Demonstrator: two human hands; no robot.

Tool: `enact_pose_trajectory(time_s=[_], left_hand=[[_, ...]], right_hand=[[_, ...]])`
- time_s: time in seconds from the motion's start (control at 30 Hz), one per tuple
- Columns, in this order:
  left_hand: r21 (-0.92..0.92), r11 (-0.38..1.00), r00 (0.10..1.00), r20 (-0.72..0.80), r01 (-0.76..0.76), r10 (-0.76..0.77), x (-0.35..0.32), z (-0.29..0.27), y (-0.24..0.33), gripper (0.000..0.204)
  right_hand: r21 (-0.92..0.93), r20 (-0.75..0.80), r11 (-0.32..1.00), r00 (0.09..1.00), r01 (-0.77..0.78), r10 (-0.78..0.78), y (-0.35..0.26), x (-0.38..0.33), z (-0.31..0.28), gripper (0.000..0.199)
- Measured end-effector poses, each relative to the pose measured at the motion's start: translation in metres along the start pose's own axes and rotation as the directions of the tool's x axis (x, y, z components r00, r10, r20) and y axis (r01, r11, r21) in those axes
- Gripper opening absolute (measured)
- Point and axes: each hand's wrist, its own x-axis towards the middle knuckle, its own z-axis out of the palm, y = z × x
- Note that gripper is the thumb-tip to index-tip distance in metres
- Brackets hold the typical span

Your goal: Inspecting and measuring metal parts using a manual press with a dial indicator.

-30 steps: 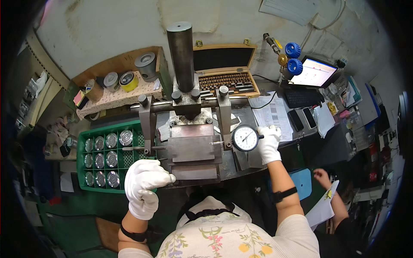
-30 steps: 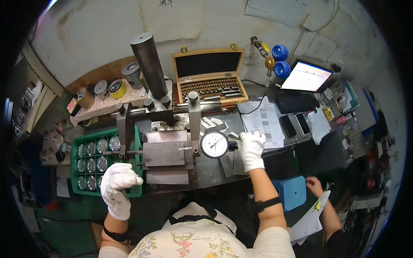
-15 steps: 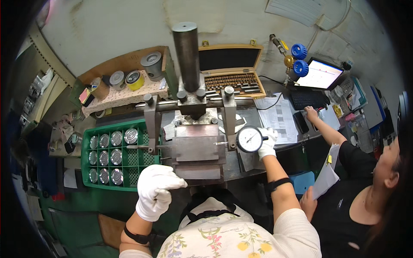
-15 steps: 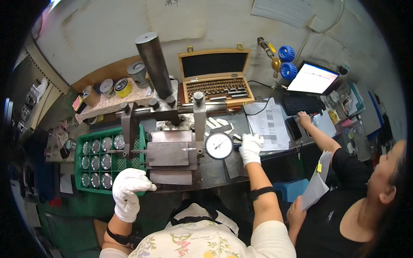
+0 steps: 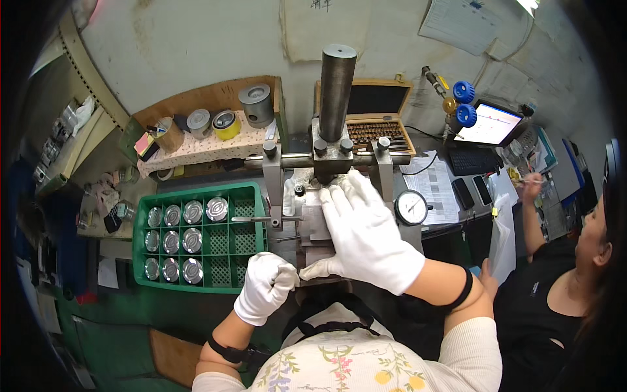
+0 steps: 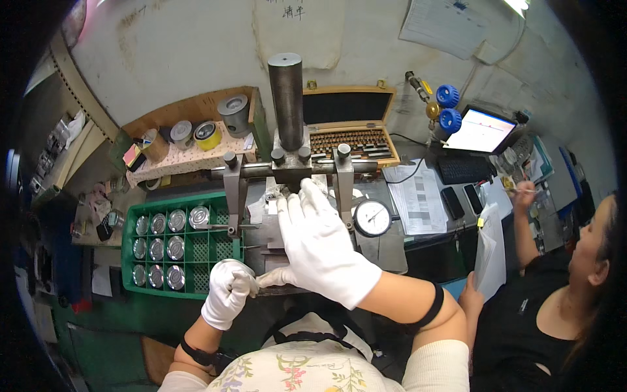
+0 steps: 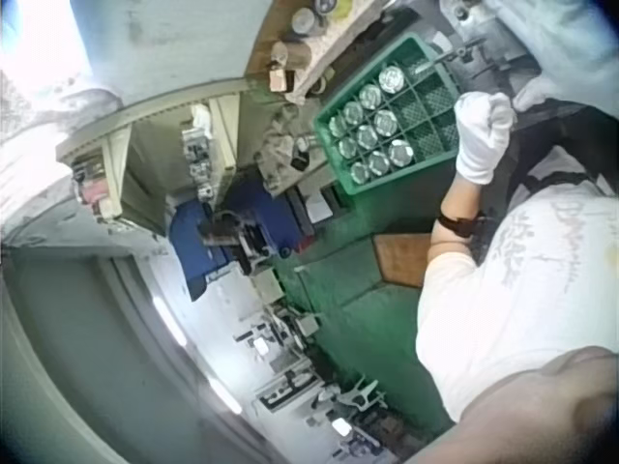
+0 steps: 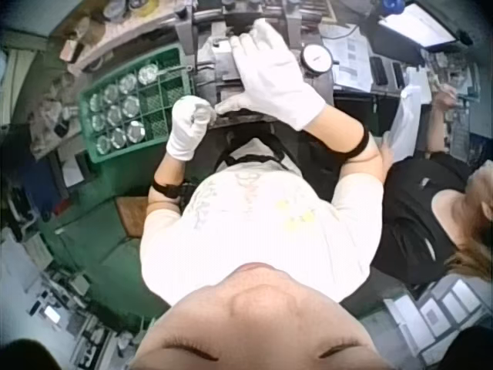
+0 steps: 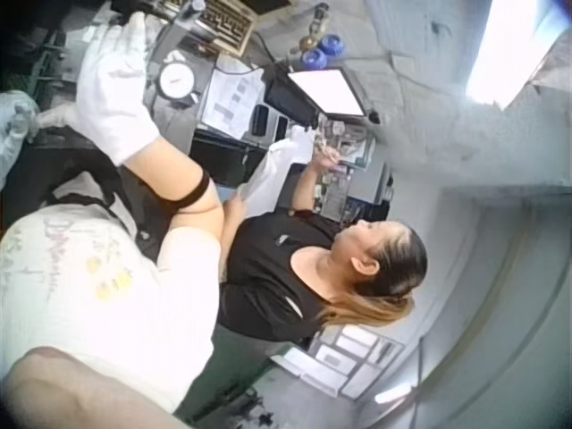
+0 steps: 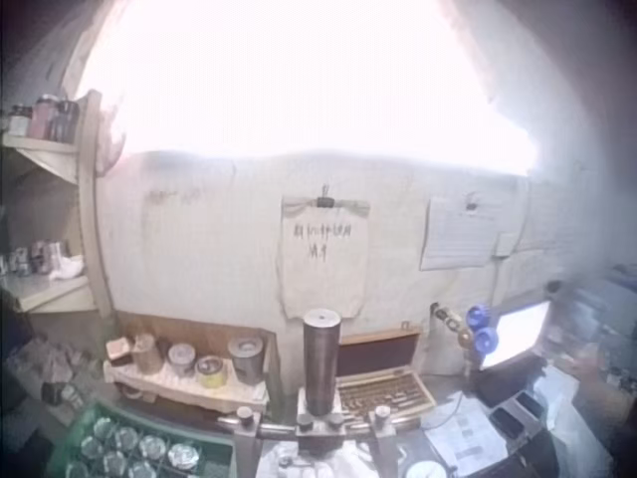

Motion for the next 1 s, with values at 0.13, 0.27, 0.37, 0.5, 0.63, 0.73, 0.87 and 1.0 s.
enact_pose_trajectory(time_s=[0.13, 0.27, 0.37, 0.5, 0.63, 0.73, 0.87, 1.0], left_hand=[[0.096, 0.994, 0.998, -0.004, -0.059, 0.060, -0.012, -0.008, -0.005, 0.032], [0.135, 0.991, 0.999, 0.037, -0.005, 0.000, -0.022, -0.016, -0.011, 0.055], [0.106, 0.994, 1.000, 0.022, -0.021, 0.019, -0.024, -0.016, -0.016, 0.044], [0.136, 0.991, 1.000, 0.015, -0.011, 0.009, -0.029, -0.016, -0.018, 0.040], [0.137, 0.983, 0.993, -0.002, 0.121, -0.122, -0.031, -0.013, -0.014, 0.057], [0.117, 0.979, 0.985, 0.006, 0.169, -0.171, -0.024, -0.011, -0.009, 0.062], [0.106, 0.987, 0.992, -0.047, 0.123, -0.118, -0.022, -0.014, -0.006, 0.062], [-0.020, 0.962, 0.956, -0.103, 0.272, -0.273, -0.040, -0.021, -0.015, 0.060]], right_hand=[[-0.067, 0.222, 0.998, 0.975, 0.020, -0.005, -0.011, 0.004, 0.010, 0.130], [-0.171, 0.180, 0.981, 0.981, 0.096, -0.065, -0.016, -0.012, 0.009, 0.108], [-0.153, 0.131, 0.985, 0.989, 0.083, -0.063, -0.021, -0.026, 0.020, 0.066], [-0.021, 0.030, 1.000, 1.000, 0.002, -0.001, -0.030, -0.042, 0.027, 0.052], [0.002, 0.068, 1.000, 0.998, 0.001, -0.001, -0.031, -0.050, 0.012, 0.058], [0.213, -0.045, 0.976, 0.997, -0.050, 0.060, -0.027, -0.059, -0.002, 0.062], [0.322, -0.032, 0.930, 0.979, -0.180, 0.200, -0.014, -0.087, -0.046, 0.071], [0.181, -0.190, 0.882, 0.865, -0.435, 0.465, 0.018, -0.133, -0.038, 0.079]])
